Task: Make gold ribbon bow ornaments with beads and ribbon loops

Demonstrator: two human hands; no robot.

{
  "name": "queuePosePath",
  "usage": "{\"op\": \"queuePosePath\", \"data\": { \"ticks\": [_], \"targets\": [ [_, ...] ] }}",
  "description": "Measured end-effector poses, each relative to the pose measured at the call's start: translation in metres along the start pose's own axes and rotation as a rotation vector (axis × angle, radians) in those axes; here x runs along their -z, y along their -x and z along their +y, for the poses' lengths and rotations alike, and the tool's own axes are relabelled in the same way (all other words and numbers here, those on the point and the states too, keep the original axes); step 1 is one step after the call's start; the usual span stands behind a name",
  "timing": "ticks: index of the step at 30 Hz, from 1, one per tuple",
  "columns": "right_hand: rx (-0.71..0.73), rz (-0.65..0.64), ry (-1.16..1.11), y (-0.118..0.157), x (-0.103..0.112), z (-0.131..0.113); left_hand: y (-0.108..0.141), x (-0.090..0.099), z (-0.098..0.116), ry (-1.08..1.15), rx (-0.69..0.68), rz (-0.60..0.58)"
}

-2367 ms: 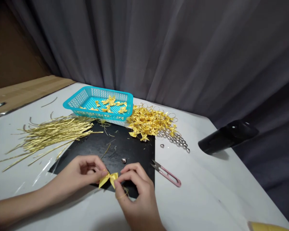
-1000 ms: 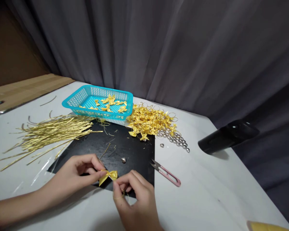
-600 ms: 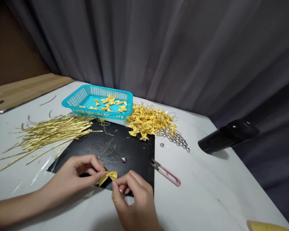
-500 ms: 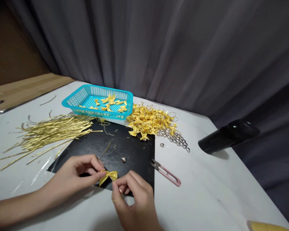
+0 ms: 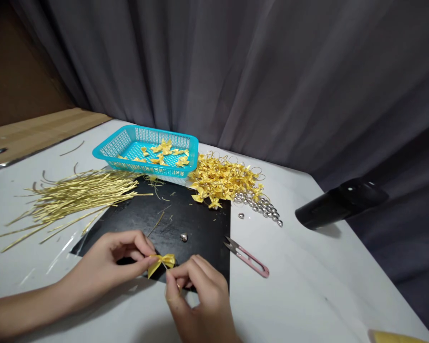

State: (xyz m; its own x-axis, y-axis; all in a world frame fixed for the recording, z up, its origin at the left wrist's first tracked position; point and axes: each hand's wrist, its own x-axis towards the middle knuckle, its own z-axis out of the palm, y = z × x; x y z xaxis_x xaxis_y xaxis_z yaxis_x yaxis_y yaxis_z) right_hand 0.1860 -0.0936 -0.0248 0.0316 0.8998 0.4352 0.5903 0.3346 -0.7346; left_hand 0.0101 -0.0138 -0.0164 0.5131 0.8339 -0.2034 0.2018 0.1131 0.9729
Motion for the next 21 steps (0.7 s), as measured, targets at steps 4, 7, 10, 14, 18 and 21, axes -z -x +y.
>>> {"op": "queuePosePath", "data": {
  "ticks": [4,7,10,14,18,21],
  "targets": [
    [0.023,0.006,0.010,0.001,0.000,0.001,-0.001,0.000,0.000,-0.002,-0.004,-0.002],
    [0.036,0.003,0.024,0.001,0.000,0.003,0.000,-0.001,-0.001,0.011,-0.005,-0.016],
    [0.076,0.026,0.060,0.002,-0.002,0.004,0.001,-0.001,-0.001,0.020,-0.015,-0.021],
    [0.182,0.086,0.151,0.003,-0.008,0.006,0.002,-0.003,-0.001,0.001,-0.042,-0.012],
    [0.231,0.128,0.275,0.006,-0.014,0.005,0.004,-0.003,-0.002,-0.038,-0.086,-0.012],
    [0.233,0.100,0.335,0.009,-0.014,0.003,0.007,-0.002,-0.004,-0.094,-0.162,-0.003]
  ]
}}
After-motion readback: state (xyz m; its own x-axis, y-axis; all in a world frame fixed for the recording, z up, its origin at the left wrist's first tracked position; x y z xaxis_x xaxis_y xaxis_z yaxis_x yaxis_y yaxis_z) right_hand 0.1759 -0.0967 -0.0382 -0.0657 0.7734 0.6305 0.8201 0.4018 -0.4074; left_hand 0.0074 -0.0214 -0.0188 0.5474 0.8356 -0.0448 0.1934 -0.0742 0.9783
